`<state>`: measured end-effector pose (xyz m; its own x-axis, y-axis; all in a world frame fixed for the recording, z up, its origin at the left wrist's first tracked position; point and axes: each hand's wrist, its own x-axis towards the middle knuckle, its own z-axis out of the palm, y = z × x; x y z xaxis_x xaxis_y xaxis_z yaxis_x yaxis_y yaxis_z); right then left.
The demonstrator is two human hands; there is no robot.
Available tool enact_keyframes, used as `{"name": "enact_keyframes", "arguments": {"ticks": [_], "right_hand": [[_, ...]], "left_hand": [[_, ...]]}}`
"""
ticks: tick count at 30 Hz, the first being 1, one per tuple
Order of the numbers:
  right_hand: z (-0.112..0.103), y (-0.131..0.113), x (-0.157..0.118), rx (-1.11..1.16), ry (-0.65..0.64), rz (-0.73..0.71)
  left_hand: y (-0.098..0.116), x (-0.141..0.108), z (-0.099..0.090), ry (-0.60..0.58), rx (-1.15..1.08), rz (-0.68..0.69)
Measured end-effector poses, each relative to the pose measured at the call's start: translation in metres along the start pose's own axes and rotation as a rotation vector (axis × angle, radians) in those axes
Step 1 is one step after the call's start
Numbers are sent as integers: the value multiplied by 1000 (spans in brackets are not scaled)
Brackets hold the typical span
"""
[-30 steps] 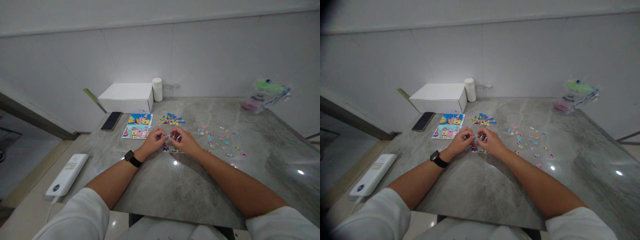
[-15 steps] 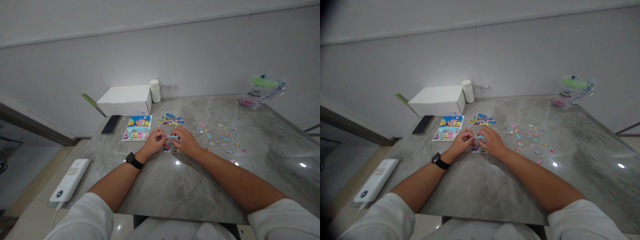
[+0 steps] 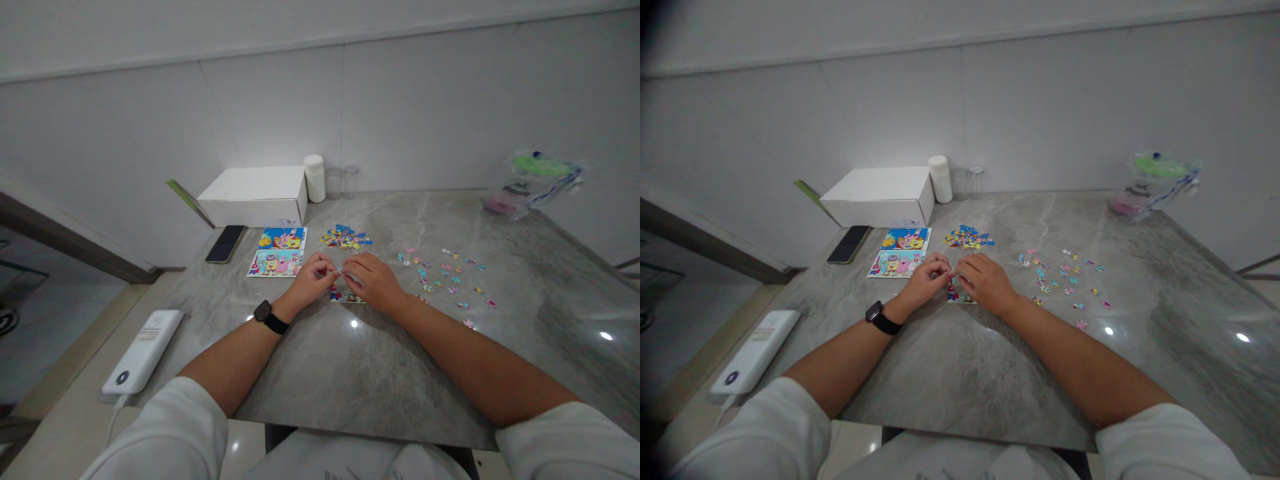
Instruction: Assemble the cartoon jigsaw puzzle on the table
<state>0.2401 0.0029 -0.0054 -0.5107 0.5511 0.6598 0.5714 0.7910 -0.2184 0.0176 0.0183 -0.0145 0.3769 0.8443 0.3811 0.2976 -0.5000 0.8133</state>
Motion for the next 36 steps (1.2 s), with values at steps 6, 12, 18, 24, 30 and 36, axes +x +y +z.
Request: {"name": "enact_keyframes", "arguments": {"ticks": [6,12,18,24,30,36], "right_hand": [[2,7,0,37,-54,63],[11,19,-1,-2,-261,171],[18,19,2,-59,-366,199],[21,18,5,-80,-404,206],[23,17,6,-94,-421,208],[24,15,6,-119,-436,183]], "left_hand": [[-5,-1,1,42,122,39],[-9,-2,-3,2,452,106],[-11,-2,-2,-135,579,102],[-14,-2,-3,-147,602,96],[-16,-3,-2,-168,597,73],[-16,-2,-3,-187,604,72]]}}
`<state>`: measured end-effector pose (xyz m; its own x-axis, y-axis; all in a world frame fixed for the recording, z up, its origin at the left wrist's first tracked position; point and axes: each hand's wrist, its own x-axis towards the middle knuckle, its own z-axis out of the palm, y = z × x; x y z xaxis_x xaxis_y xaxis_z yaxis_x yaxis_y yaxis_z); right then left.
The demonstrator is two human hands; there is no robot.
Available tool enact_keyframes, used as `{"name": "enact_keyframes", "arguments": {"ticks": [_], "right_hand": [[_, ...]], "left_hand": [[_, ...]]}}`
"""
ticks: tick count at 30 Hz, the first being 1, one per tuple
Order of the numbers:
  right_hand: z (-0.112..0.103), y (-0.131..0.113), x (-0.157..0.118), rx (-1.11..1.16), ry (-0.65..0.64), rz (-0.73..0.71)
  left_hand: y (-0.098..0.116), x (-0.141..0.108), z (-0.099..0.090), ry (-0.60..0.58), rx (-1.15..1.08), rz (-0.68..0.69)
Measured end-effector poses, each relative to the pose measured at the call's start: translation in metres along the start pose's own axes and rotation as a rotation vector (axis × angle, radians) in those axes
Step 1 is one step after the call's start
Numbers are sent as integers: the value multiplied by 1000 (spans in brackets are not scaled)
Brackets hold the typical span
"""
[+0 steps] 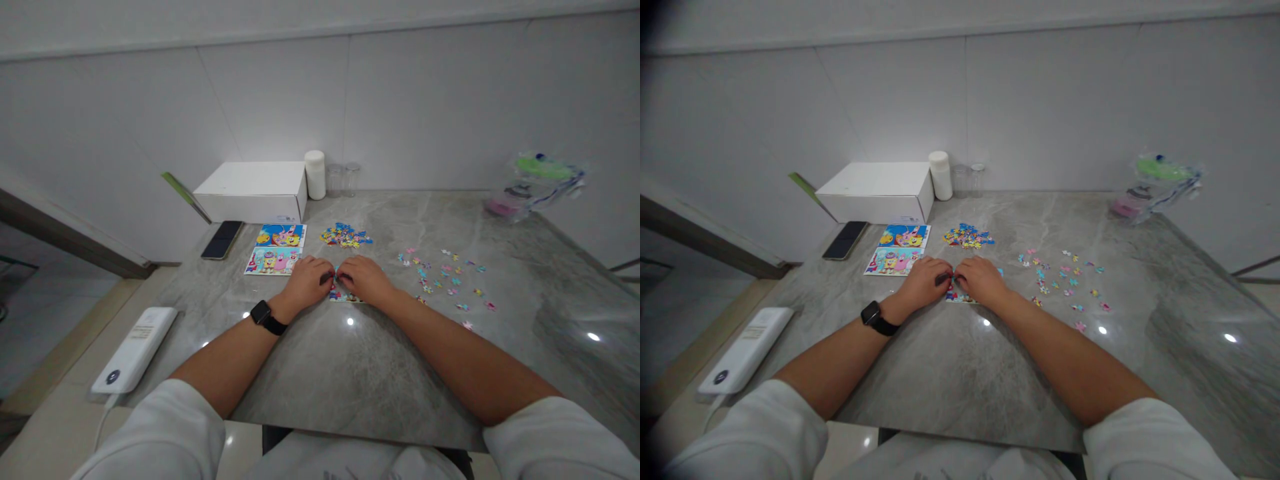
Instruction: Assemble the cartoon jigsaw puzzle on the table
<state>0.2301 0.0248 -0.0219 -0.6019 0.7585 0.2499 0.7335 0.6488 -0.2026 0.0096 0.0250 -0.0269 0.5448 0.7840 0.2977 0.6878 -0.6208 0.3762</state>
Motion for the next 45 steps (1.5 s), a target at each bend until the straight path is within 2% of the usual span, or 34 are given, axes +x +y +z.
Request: {"name": "enact_keyframes", "arguments": {"ticks": [9,17,37,45], "right_hand": [[-4,14,-14,31,106,76],[2,8,-14,35,89,18],[0,5,-13,-13,35,27],[2,9,-13,75,100,28]], "left_hand": [[1,0,-1,5,-20,5],[1,0,-1,11,1,7],[2,0,-2,-9,-3,22],[2,0,-3,-9,0,17]]}}
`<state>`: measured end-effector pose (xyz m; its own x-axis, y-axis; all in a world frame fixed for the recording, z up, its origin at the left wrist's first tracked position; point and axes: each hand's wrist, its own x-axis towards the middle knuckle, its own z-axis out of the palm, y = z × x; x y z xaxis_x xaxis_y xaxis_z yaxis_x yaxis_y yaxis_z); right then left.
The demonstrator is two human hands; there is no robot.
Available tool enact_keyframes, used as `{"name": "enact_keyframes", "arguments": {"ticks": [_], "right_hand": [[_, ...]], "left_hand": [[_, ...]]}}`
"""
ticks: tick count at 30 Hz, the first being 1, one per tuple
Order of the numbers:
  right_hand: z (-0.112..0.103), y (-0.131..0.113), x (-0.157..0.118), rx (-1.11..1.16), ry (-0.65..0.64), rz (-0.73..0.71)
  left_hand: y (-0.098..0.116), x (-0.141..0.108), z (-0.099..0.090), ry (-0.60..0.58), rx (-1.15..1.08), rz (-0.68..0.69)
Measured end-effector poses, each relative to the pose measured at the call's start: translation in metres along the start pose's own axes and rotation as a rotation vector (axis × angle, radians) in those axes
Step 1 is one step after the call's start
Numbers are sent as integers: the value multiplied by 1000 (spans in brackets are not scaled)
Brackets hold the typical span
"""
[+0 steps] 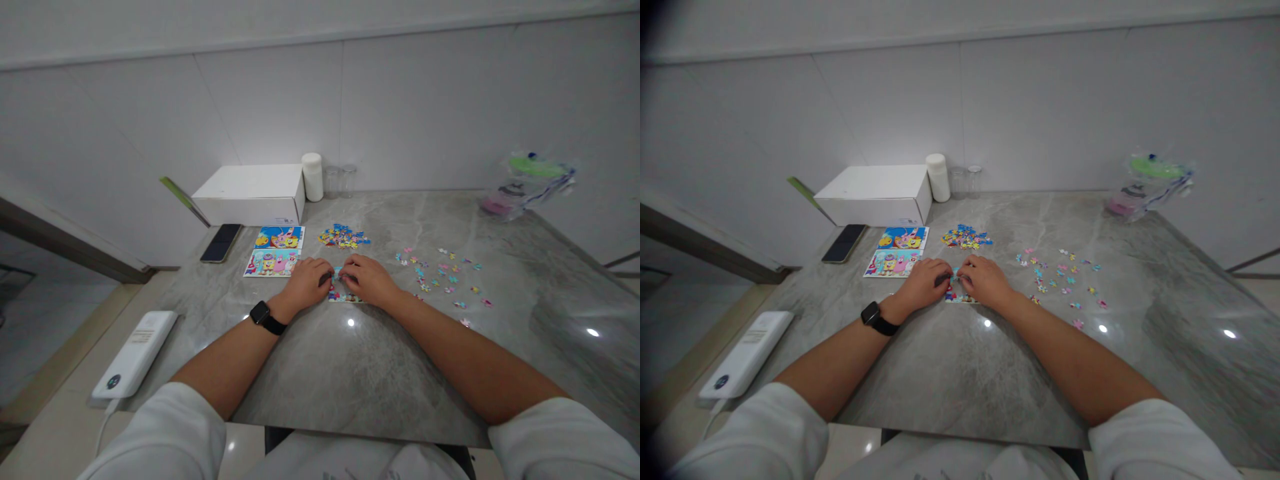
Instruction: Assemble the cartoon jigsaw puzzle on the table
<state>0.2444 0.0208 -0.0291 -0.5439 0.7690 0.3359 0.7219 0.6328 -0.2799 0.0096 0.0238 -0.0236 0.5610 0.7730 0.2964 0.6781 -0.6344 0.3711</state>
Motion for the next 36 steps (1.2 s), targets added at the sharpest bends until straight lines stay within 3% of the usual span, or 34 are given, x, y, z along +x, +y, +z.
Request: {"name": "enact_keyframes", "arguments": {"ticks": [9,16,20,25,28,30,36], "right_hand": [[-1,-2,0,20,-23,6],[-16,-2,-1,86,138,42],[-49,-1,2,88,274,56],[-117,16,0,49,484,165],[-146,36,-15,-9,536,256],[-153,52,-32,-50,524,308],[-132,99,-97,-105,411,494]], "left_hand": [[0,0,-1,-35,67,-22],[-1,1,-2,19,30,-13],[-4,2,-2,110,-23,-7],[-12,4,1,152,-81,-22],[-15,4,2,173,-138,-29],[-15,4,1,186,-175,-19],[-9,5,-3,223,-243,65]]}}
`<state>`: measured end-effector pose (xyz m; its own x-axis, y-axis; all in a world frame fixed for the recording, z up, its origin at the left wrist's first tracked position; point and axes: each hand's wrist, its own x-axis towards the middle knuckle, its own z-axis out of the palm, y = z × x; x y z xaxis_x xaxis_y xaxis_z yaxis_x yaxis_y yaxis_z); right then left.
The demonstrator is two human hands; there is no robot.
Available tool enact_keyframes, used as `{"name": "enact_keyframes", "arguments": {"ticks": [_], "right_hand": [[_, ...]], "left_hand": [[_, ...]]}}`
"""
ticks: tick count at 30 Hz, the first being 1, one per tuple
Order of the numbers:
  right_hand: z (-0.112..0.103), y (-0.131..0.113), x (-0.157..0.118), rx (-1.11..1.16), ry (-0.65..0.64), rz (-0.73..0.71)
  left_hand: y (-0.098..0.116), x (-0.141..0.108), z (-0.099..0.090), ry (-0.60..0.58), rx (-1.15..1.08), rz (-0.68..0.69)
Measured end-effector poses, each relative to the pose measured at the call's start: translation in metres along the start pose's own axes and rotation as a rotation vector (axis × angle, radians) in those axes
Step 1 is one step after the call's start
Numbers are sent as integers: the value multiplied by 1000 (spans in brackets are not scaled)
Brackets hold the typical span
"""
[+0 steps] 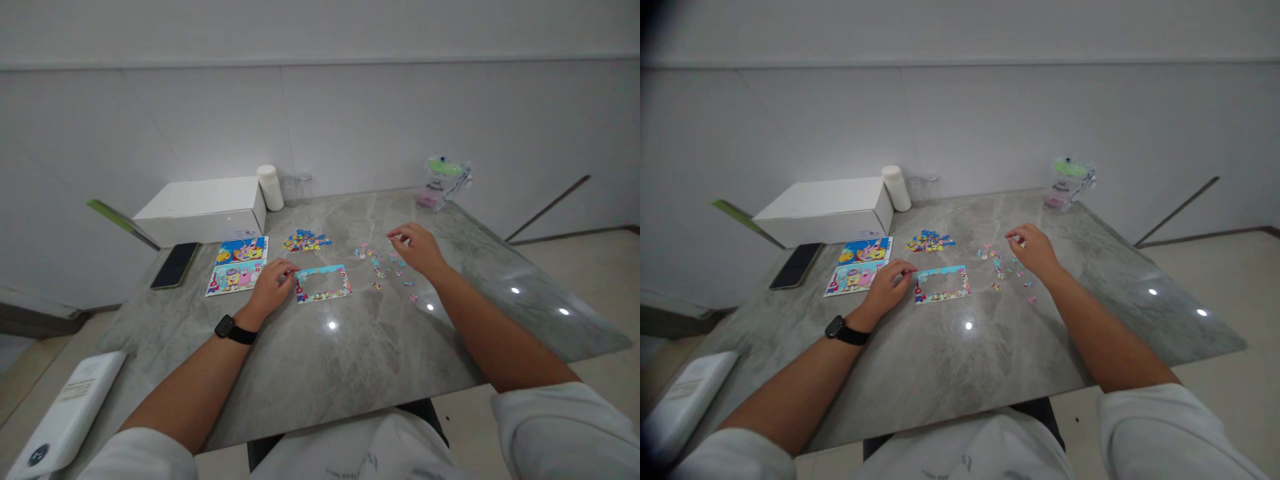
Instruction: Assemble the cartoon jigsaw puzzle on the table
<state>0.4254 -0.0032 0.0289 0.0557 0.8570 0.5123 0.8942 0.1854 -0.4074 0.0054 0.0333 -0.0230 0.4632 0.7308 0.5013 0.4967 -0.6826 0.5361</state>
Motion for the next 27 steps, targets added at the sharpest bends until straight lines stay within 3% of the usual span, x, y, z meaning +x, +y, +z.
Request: {"name": "enact_keyframes", "arguments": {"ticks": [5,11,20,27], "right_hand": [[9,44,-19,-48,66,114],[0,72,-20,-71,100,164],[8,67,-24,-59,21,155],[-14,74,-21,-79,148,235]], "left_hand": [[-3,0,1,5,-2,-18],[-7,0,-1,7,3,-91],[2,3,-3,29,-1,-100],[5,4,-5,25,15,-111]]}}
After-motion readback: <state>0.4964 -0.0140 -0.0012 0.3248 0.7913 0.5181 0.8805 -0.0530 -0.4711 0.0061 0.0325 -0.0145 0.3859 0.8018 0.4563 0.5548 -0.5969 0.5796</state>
